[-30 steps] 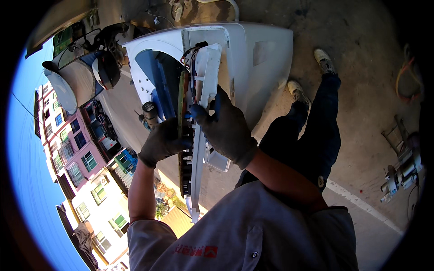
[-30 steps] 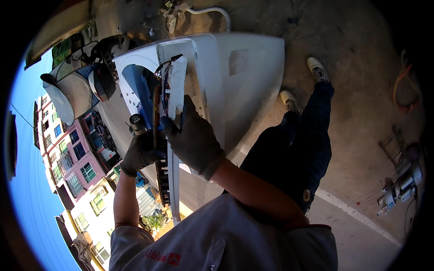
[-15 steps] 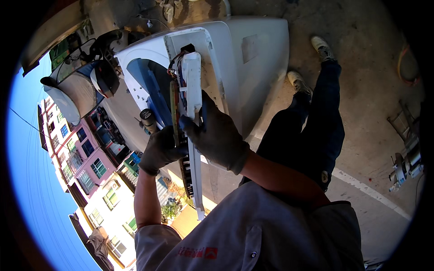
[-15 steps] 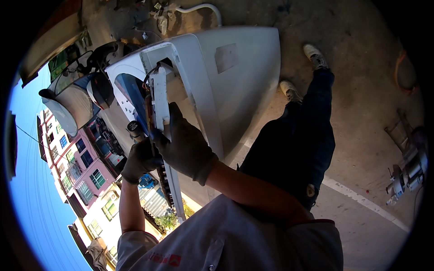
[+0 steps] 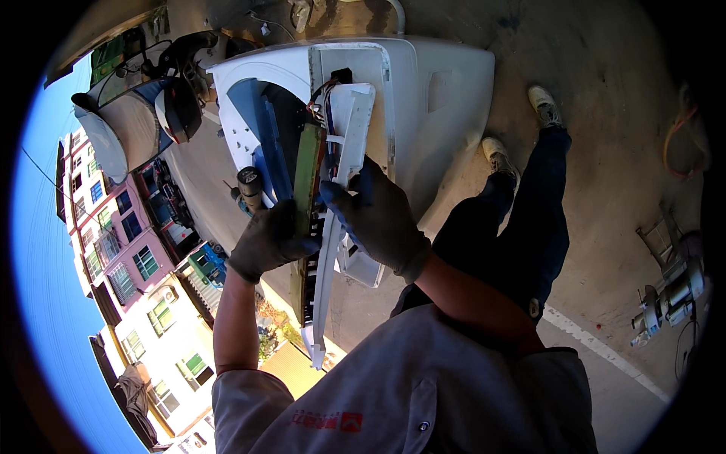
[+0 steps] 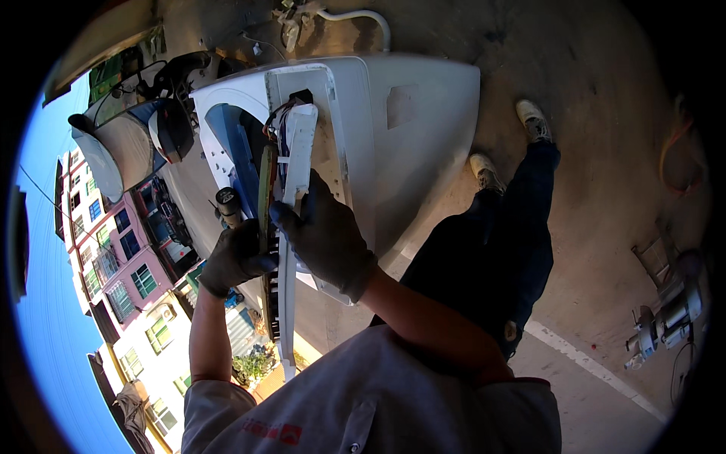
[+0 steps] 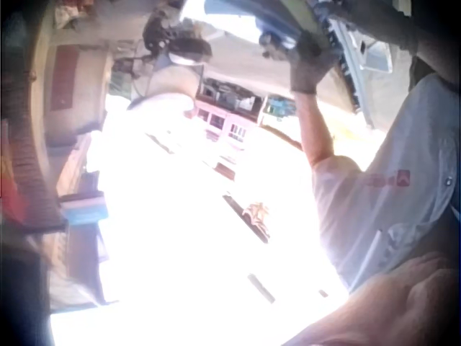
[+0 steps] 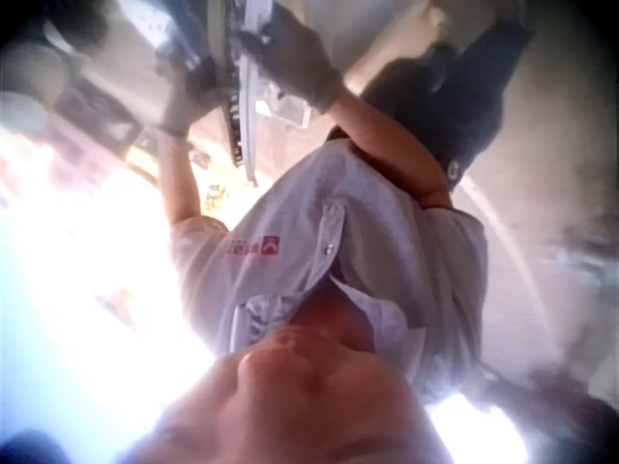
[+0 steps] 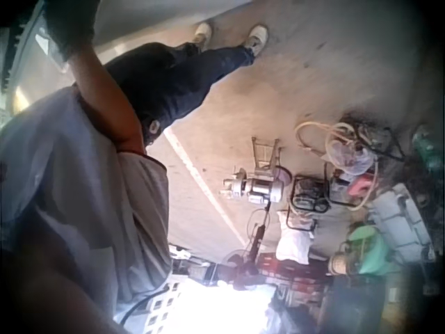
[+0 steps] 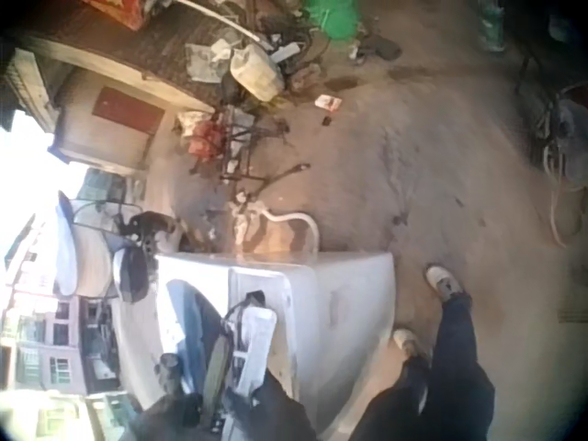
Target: The person uses a power drill to remove screws from the control panel of a top-loading washing machine. They detach the panel, disconnect the wiring harness, and then reattach the panel by reconnecting the wires and securing it with screws.
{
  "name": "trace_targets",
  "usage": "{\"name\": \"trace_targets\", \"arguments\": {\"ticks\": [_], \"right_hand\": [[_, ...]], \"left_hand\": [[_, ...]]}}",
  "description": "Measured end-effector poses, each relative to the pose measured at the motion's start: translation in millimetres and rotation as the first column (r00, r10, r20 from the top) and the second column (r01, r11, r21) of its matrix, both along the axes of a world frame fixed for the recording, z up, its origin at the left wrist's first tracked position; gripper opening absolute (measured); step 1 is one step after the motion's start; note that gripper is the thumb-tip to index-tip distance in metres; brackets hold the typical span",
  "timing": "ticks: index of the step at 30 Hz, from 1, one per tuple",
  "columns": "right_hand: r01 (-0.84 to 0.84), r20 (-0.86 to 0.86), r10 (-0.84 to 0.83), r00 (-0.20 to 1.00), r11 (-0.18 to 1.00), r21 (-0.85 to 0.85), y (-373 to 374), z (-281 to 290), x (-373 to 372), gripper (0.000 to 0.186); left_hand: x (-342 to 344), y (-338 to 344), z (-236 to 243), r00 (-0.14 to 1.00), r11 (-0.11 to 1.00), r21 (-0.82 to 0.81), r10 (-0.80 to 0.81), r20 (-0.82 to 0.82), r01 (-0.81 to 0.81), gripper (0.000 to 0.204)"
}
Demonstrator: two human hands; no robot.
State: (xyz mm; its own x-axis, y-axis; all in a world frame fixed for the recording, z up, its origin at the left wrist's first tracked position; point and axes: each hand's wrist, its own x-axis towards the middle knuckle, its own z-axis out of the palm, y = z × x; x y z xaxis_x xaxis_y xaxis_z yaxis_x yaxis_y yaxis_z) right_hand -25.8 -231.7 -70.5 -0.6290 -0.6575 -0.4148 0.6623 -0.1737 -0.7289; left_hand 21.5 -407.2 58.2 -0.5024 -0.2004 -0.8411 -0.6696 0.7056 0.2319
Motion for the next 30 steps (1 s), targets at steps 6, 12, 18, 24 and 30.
{"name": "trace_targets", "arguments": {"ticks": [6,12,18,24,30], "right_hand": [[0.036,0.284,0.018,0.959,0.982,-0.185,7.5,-19.8,4.3,0.045],[0.113,0.439,-0.002,0.898,0.968,-0.226,14.6,-20.6,0.1,0.037],[0.081,0.476,0.022,0.879,0.978,-0.194,9.0,-5.0,-3.7,0.039],[-0.124,0.228,0.176,0.958,0.966,-0.226,-0.6,-24.2,12.5,0.062],[-0.095,0.256,0.159,0.954,0.964,-0.247,-2.8,-17.8,13.9,0.068]], "left_hand": [[5.9,3.4,-0.6,0.954,0.948,-0.120,-0.298,-0.021,0.293,0.077],[1.8,8.9,1.7,0.942,0.933,-0.150,-0.334,-0.026,0.327,0.054],[4.9,2.1,-1.0,0.978,0.979,-0.166,-0.147,-0.146,0.122,0.030],[-0.6,-3.8,-0.8,0.990,0.988,-0.098,-0.123,-0.072,0.116,0.032],[8.3,-12.1,-1.6,0.993,0.995,-0.097,-0.046,-0.107,0.036,0.039]]}}
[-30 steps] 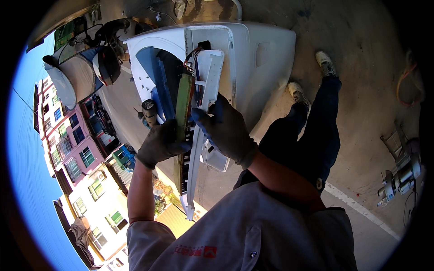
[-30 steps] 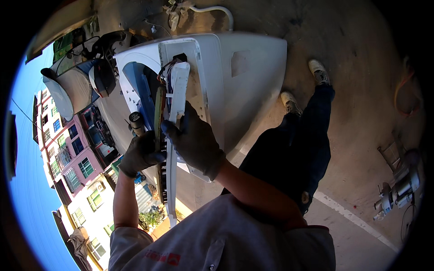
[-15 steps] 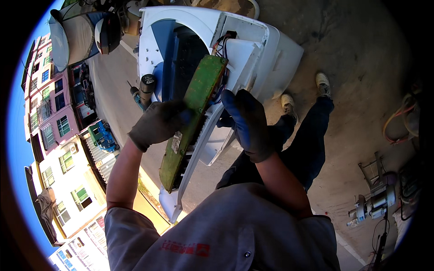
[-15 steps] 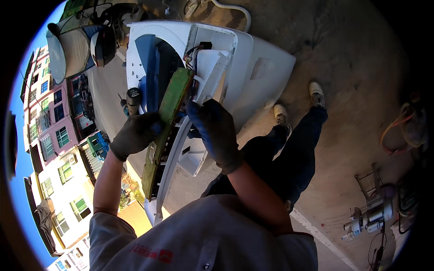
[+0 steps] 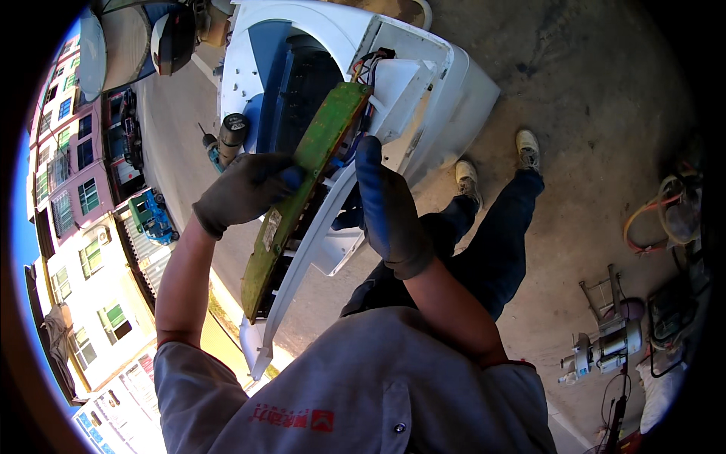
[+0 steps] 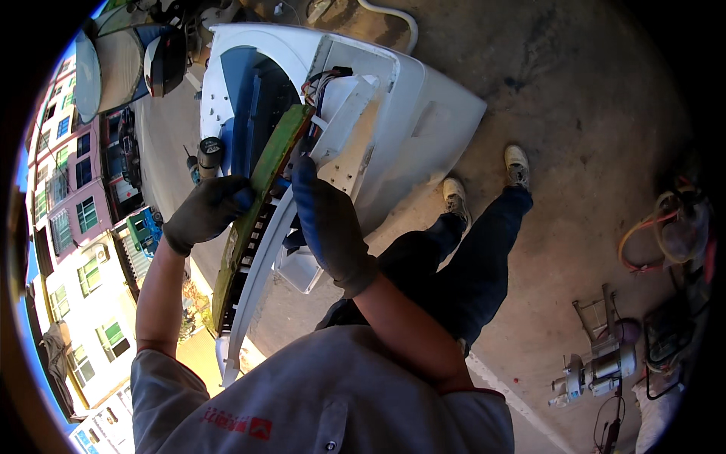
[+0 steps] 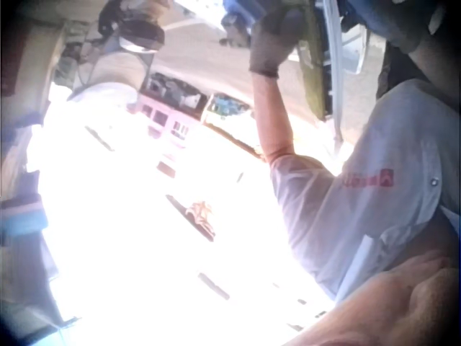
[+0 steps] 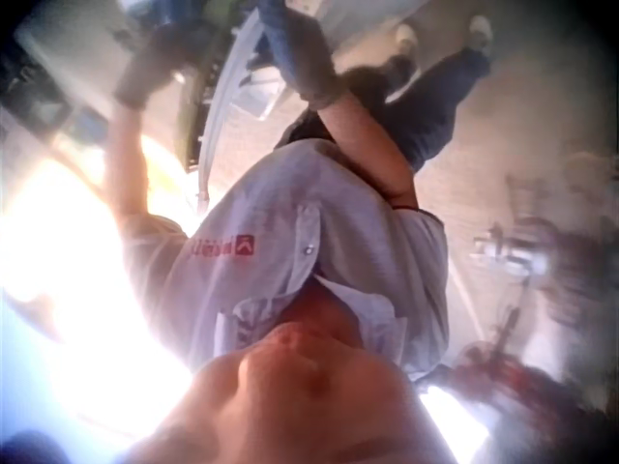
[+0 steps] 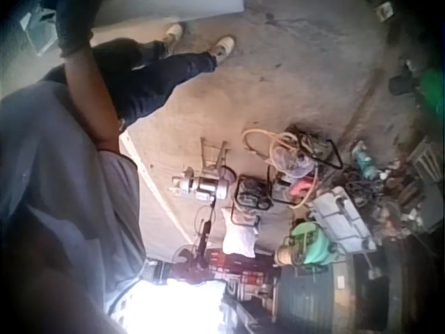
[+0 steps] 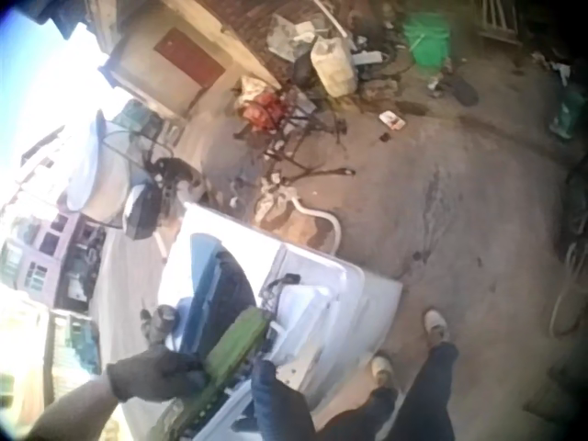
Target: The person uses a power drill to remove screws from the control panel of a top-loading washing machine. They detach the panel, disconnect the wiring harness, and then reattach the panel by reconnecting the wires and securing it with screws.
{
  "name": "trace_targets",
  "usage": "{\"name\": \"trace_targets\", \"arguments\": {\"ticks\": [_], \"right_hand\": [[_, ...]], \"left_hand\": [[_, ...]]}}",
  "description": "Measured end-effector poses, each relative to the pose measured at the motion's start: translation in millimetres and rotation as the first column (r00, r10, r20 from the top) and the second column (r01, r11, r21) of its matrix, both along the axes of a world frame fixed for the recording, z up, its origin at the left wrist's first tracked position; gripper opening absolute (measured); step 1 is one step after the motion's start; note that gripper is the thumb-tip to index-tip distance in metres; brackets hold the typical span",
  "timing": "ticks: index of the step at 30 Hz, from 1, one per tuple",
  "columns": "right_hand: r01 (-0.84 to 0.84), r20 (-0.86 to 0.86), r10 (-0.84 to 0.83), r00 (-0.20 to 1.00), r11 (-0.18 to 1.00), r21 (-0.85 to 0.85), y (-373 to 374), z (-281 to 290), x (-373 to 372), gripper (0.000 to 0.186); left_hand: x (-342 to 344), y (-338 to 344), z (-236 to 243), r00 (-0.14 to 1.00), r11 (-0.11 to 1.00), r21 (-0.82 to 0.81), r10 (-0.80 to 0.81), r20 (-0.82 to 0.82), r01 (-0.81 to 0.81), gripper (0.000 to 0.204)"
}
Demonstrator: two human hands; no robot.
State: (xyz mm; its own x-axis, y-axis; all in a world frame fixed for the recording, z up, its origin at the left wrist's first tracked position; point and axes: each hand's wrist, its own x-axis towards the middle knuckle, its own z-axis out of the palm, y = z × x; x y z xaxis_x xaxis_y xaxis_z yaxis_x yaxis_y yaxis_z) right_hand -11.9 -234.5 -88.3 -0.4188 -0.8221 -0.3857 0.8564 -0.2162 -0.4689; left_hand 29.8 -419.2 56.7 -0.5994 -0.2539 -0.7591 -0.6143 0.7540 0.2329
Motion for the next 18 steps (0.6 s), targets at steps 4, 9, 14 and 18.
{"name": "trace_targets", "arguments": {"ticks": [4,9,14,18], "right_hand": [[0.000,0.193,-0.007,0.981,0.999,0.039,2.1,26.6,-14.7,0.057],[0.065,0.248,-0.064,0.967,0.998,0.005,2.6,24.9,-7.5,0.051],[0.038,0.352,-0.036,0.935,0.999,0.002,3.0,24.4,-4.3,0.048],[-0.017,0.315,-0.002,0.949,0.998,0.057,1.6,24.4,-2.9,0.048]], "left_hand": [[-7.6,2.0,6.1,0.987,0.984,0.075,0.157,0.043,-0.160,0.042],[7.0,-5.0,2.1,0.979,0.973,0.114,0.203,-0.022,-0.200,0.044],[5.3,-3.1,2.5,0.985,0.983,0.096,0.163,-0.046,-0.159,0.047],[9.9,-11.8,-2.6,0.992,0.984,0.130,0.125,-0.033,-0.120,0.047]]}}
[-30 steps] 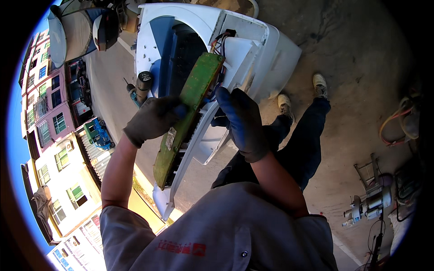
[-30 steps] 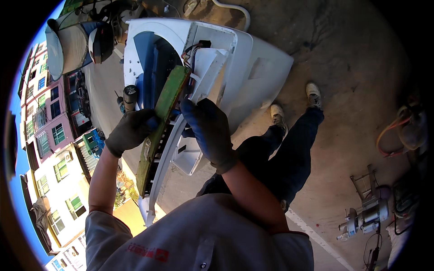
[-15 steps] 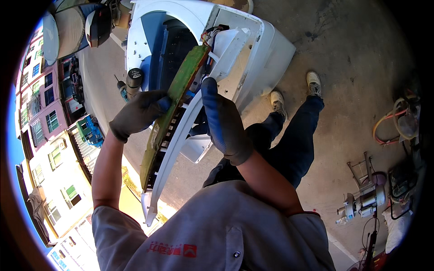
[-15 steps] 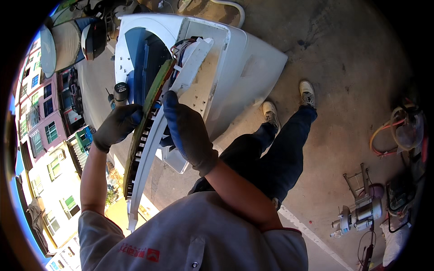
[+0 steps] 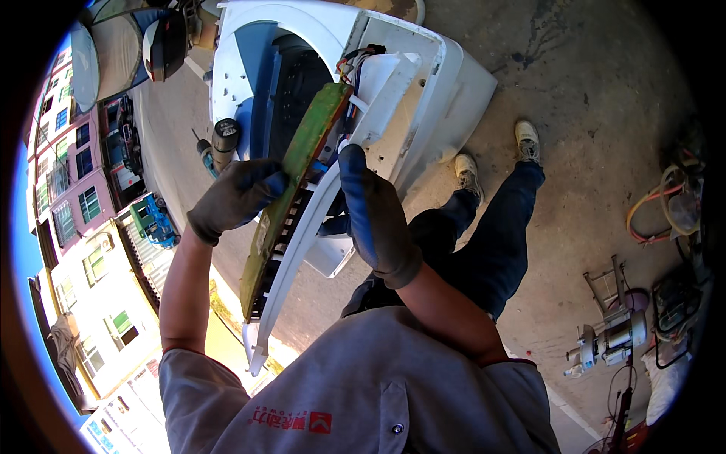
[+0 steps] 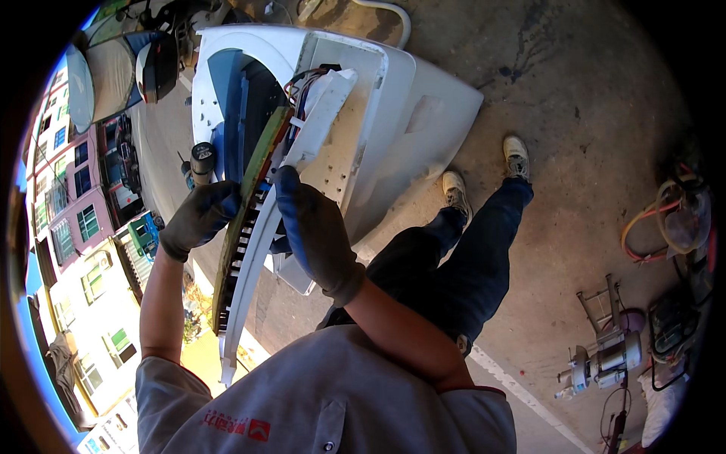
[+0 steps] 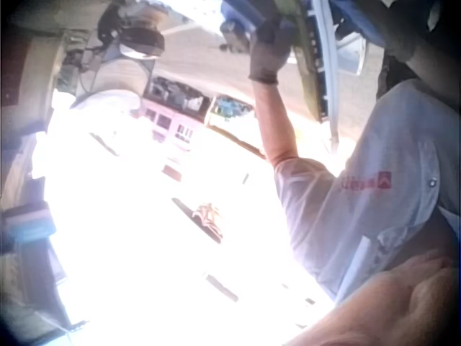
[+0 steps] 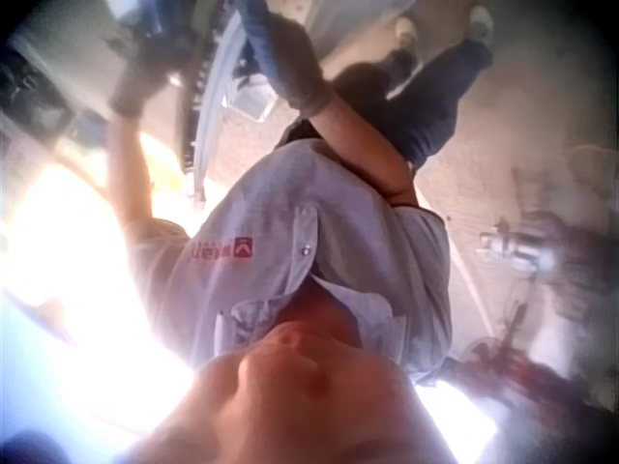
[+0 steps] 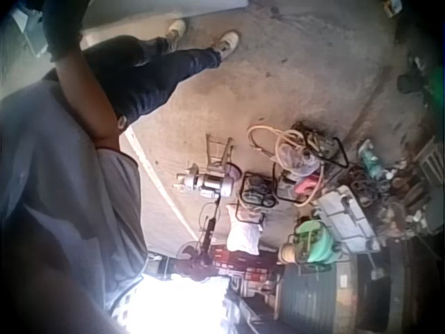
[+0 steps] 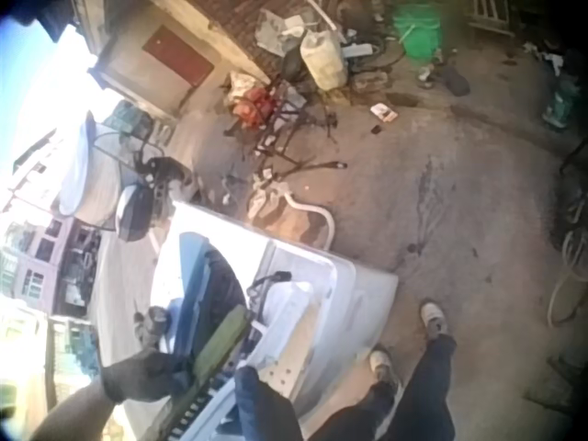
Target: The person uses a power drill to remove screws from the control panel of a top-loading washing machine. They detach the panel, disconnect the wiring harness, and then reattach the panel by reconnecting the wires and securing it with screws.
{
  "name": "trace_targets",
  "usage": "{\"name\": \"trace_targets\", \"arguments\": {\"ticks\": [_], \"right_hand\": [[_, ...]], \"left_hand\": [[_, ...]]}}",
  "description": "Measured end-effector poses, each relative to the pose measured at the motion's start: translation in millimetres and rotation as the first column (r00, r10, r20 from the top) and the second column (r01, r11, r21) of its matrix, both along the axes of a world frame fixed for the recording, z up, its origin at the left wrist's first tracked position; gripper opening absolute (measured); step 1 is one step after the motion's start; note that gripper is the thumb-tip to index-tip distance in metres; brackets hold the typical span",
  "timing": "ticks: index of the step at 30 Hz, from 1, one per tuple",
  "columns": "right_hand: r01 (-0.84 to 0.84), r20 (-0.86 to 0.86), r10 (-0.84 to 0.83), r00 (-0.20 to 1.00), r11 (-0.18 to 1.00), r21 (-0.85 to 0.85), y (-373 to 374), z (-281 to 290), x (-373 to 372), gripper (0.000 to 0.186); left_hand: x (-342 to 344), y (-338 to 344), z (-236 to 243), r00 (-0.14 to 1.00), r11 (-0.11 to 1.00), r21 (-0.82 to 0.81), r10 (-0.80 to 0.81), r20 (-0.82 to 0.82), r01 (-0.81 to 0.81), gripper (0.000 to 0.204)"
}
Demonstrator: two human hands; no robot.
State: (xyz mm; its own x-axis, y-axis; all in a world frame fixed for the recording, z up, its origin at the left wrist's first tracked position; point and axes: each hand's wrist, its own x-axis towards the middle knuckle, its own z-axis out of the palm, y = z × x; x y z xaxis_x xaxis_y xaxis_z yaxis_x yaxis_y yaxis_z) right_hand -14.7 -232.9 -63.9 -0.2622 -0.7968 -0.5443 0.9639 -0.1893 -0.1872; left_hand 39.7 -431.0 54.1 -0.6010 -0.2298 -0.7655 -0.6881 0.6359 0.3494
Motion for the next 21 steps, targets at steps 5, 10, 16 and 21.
{"name": "trace_targets", "arguments": {"ticks": [5,10,16,21], "right_hand": [[-0.006,0.047,0.005,0.999,0.999,0.033,-0.2,2.1,0.4,0.048],[-0.008,-0.331,0.041,0.943,0.995,0.103,3.7,-7.6,0.4,0.046],[0.040,-0.347,0.011,0.938,0.989,0.140,5.4,-21.9,15.1,0.045],[0.036,-0.418,0.049,0.907,0.981,0.193,7.7,-14.6,10.8,0.043]], "left_hand": [[-5.6,12.8,-0.8,0.997,0.998,-0.040,-0.047,-0.061,0.045,0.045],[0.1,20.2,-13.2,0.979,0.977,-0.148,-0.171,-0.109,0.154,0.041],[8.6,27.1,-16.0,0.986,0.979,-0.156,-0.147,-0.084,0.133,0.054],[6.5,36.5,-17.1,0.951,0.934,-0.283,-0.270,-0.151,0.220,0.066]]}}
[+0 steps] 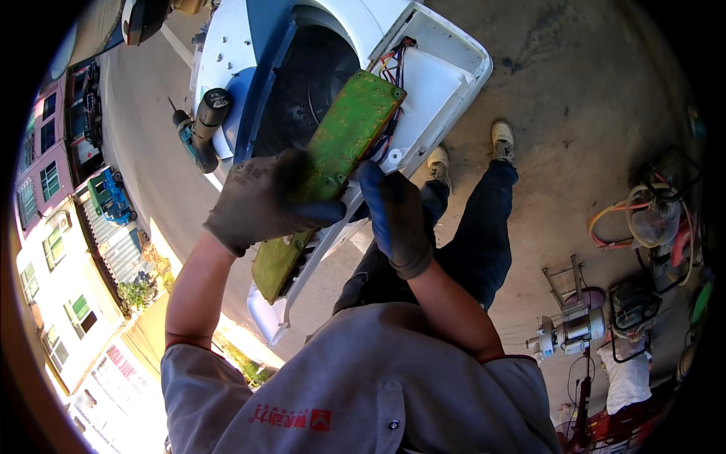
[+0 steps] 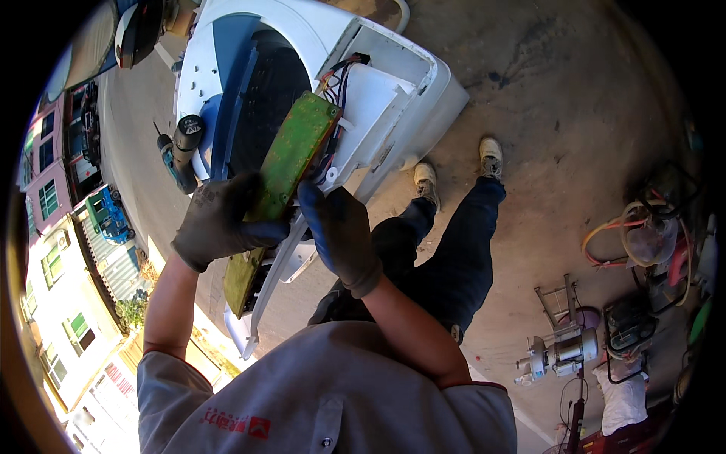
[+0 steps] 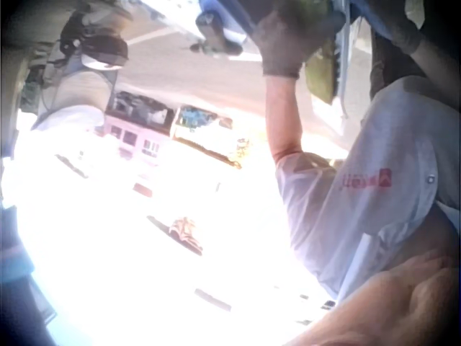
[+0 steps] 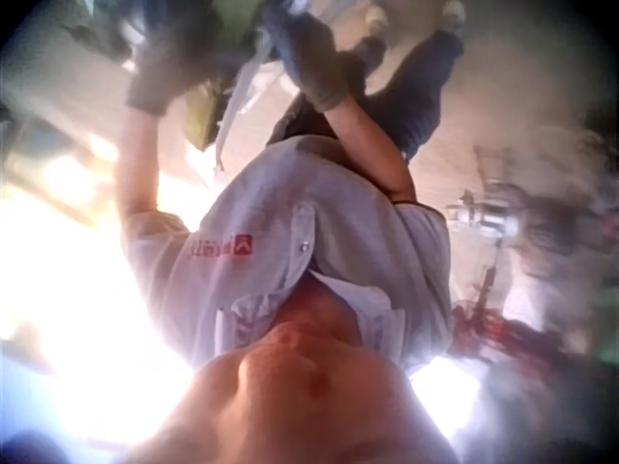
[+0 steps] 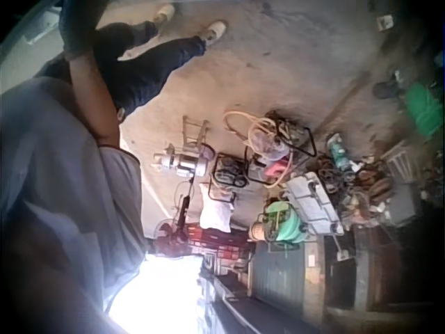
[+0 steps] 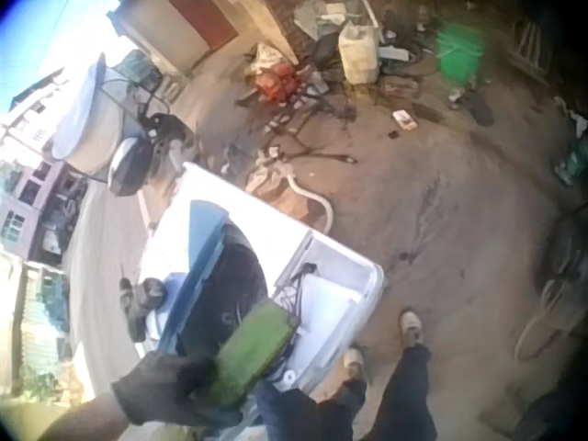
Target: The person uses a power drill to remove screws from the control panel of a top-loading washing machine. They detach the panel, disconnect the wiring harness, and then reattach the panel by reconnecting the wires and securing it with screws.
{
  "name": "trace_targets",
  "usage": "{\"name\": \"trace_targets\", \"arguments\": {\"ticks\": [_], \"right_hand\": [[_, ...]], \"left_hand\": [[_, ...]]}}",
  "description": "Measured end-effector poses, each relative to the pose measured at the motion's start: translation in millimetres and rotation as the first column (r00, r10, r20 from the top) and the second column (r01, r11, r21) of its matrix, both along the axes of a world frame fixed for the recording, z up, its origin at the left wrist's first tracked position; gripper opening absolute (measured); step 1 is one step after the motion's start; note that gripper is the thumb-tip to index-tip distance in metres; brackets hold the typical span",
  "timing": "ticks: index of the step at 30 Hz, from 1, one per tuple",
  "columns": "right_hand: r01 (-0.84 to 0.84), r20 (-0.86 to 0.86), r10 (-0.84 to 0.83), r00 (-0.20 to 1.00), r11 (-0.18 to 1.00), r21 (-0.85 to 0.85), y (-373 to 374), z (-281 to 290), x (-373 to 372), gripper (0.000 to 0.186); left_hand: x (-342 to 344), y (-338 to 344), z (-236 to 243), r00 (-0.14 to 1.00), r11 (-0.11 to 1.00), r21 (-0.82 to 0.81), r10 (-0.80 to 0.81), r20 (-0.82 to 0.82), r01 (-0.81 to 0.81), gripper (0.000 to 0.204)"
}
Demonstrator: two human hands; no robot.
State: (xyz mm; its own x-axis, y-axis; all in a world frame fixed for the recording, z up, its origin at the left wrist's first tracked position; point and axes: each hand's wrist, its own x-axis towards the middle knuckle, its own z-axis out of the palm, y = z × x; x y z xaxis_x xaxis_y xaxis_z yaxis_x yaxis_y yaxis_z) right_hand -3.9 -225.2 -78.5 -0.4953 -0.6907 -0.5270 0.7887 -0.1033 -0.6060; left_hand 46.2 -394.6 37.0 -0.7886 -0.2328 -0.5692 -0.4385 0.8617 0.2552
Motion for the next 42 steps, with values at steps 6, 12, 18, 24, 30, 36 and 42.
{"name": "trace_targets", "arguments": {"ticks": [6,12,18,24,30,36,42], "right_hand": [[0.085,-0.080,-0.078,0.994,0.993,0.081,-4.8,4.6,5.5,0.048],[0.113,-0.133,-0.097,0.986,0.987,0.116,-6.3,7.6,4.6,0.044],[0.083,-0.156,-0.065,0.986,0.990,0.110,-0.7,2.8,8.3,0.035],[0.102,0.057,-0.103,0.993,0.995,0.021,7.8,-15.7,16.7,0.034],[0.116,0.141,-0.114,0.983,0.993,-0.007,-4.3,11.7,-1.5,0.036],[0.178,0.161,-0.181,0.970,0.983,0.035,-10.5,17.6,-5.8,0.035],[0.169,0.163,-0.173,0.971,0.985,0.041,-11.3,22.8,-3.9,0.035]], "left_hand": [[-4.7,-0.4,-1.0,0.993,0.985,-0.140,-0.087,0.082,0.098,0.064],[-11.6,-0.8,7.6,0.987,0.985,-0.125,-0.104,0.125,0.120,0.062],[-13.2,8.4,6.2,0.987,0.994,-0.078,-0.064,0.145,0.076,0.067],[-13.2,16.4,3.6,0.986,0.991,-0.081,-0.092,0.136,0.104,0.075],[-10.4,30.6,-5.6,0.980,0.991,-0.119,-0.039,0.195,0.063,0.075],[0.2,7.3,-9.9,0.999,0.999,0.013,-0.036,0.021,0.036,0.079],[11.4,-46.9,-62.2,0.799,0.776,0.295,0.598,-0.064,-0.558,0.069]]}}
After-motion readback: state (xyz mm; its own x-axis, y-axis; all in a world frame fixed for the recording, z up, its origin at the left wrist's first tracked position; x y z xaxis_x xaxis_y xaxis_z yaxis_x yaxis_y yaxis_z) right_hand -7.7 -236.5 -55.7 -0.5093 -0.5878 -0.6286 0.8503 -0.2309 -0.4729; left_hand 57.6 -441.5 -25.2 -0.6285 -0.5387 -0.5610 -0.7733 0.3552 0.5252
